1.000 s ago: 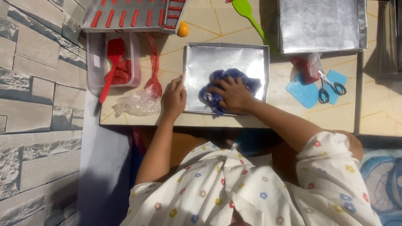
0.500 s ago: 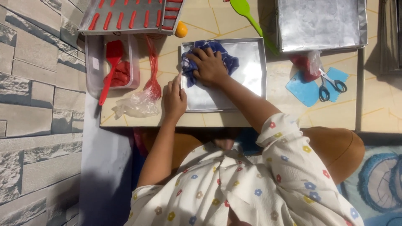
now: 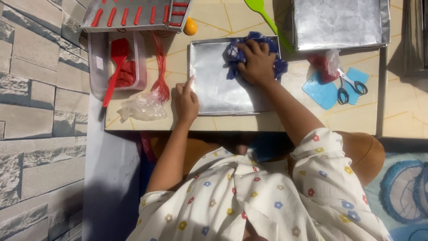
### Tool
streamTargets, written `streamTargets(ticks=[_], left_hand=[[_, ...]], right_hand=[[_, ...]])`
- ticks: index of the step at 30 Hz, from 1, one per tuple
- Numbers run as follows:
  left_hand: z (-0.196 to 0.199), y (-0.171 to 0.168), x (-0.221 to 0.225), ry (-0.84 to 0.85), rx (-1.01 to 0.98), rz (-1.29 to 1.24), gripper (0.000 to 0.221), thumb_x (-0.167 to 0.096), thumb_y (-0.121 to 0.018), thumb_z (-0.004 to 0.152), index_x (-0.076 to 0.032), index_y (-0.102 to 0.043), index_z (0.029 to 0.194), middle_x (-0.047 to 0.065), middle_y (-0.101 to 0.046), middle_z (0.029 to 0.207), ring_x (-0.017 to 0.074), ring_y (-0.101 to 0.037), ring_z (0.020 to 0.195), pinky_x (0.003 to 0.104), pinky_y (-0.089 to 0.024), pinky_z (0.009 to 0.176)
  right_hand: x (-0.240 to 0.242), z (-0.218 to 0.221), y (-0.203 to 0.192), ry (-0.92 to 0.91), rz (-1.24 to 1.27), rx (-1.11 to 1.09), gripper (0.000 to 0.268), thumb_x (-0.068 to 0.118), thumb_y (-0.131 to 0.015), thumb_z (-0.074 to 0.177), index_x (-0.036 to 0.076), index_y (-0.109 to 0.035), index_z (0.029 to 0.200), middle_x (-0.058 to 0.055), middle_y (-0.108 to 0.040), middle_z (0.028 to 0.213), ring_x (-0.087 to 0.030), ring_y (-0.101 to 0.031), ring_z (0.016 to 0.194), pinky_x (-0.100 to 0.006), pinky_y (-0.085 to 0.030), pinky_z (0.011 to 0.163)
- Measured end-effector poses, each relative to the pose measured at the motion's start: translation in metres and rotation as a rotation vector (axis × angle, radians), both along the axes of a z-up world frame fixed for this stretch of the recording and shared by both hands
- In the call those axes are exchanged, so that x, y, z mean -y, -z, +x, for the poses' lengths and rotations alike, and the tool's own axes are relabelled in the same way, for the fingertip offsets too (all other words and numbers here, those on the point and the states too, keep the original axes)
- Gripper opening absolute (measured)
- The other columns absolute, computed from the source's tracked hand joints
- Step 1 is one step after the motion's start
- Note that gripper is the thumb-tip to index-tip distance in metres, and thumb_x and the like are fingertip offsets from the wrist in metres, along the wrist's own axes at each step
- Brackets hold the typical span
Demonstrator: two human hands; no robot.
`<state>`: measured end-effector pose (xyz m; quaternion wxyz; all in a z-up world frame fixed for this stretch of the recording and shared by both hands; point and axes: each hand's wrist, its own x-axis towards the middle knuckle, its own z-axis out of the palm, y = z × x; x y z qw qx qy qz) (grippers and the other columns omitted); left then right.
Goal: The person cleans a baking tray with a cloth, pipes red dough in lines, and smooths the lines with their finger.
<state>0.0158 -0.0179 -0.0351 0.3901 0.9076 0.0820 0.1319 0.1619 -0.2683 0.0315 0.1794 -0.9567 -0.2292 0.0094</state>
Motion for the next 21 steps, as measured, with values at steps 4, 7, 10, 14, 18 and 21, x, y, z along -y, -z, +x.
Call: streamTargets(ticks=[4,7,10,14,18,21], left_hand=[[0.001,0.002,0.000,0.006,0.024,-0.024,0.055,0.007,-0.047,0.101,-0.017,-0.051,0.150,0.008,-0.047,0.109,0.0178,-0.051,0.070,0.031,-0.049,0.060],[0.002,0.002,0.001,0.001,0.041,-0.031,0.055,0.007,-0.047,0.101,-0.017,-0.052,0.150,0.008,-0.047,0.108,0.0184,-0.053,0.075,0.031,-0.051,0.062],[0.001,-0.003,0.003,-0.023,-0.001,-0.004,0.052,0.005,-0.050,0.101,-0.016,-0.055,0.148,0.009,-0.048,0.109,0.0255,-0.058,0.089,0.037,-0.054,0.076],[0.001,-0.008,0.005,-0.040,-0.019,0.050,0.050,0.003,-0.052,0.100,-0.015,-0.059,0.146,0.011,-0.050,0.110,0.0350,-0.063,0.102,0.045,-0.055,0.090],[-0.001,-0.030,0.003,-0.027,-0.083,0.154,0.051,-0.005,-0.054,0.101,-0.024,-0.055,0.149,0.007,-0.051,0.112,0.0285,-0.061,0.104,0.042,-0.056,0.087],[-0.002,-0.056,0.003,0.006,-0.120,0.123,0.054,-0.007,-0.052,0.103,-0.021,-0.047,0.154,0.013,-0.054,0.114,0.0360,-0.061,0.106,0.049,-0.056,0.087]], right_hand=[[0.001,-0.008,0.005,0.155,0.058,0.013,0.062,0.041,-0.053,0.085,0.028,-0.052,0.145,-0.007,-0.049,0.144,-0.040,-0.038,0.126,-0.059,-0.036,0.082],[0.000,-0.017,0.000,0.227,0.062,-0.065,0.064,0.040,-0.056,0.084,0.031,-0.050,0.147,-0.007,-0.046,0.146,-0.041,-0.036,0.127,-0.060,-0.035,0.084],[0.002,-0.035,0.003,0.257,-0.010,-0.119,0.063,0.039,-0.059,0.086,0.034,-0.048,0.147,-0.005,-0.042,0.146,-0.038,-0.036,0.128,-0.061,-0.038,0.086],[0.002,-0.066,0.000,0.261,-0.117,-0.213,0.064,0.039,-0.063,0.087,0.039,-0.046,0.149,-0.002,-0.040,0.147,-0.034,-0.035,0.130,-0.063,-0.042,0.089],[0.005,-0.099,0.004,0.182,-0.149,-0.238,0.070,0.045,-0.064,0.084,0.042,-0.042,0.151,-0.002,-0.035,0.151,-0.036,-0.035,0.131,-0.064,-0.042,0.089],[0.006,-0.112,-0.006,0.142,-0.113,-0.203,0.071,0.043,-0.064,0.086,0.037,-0.043,0.154,-0.006,-0.035,0.151,-0.037,-0.036,0.132,-0.061,-0.040,0.093]])
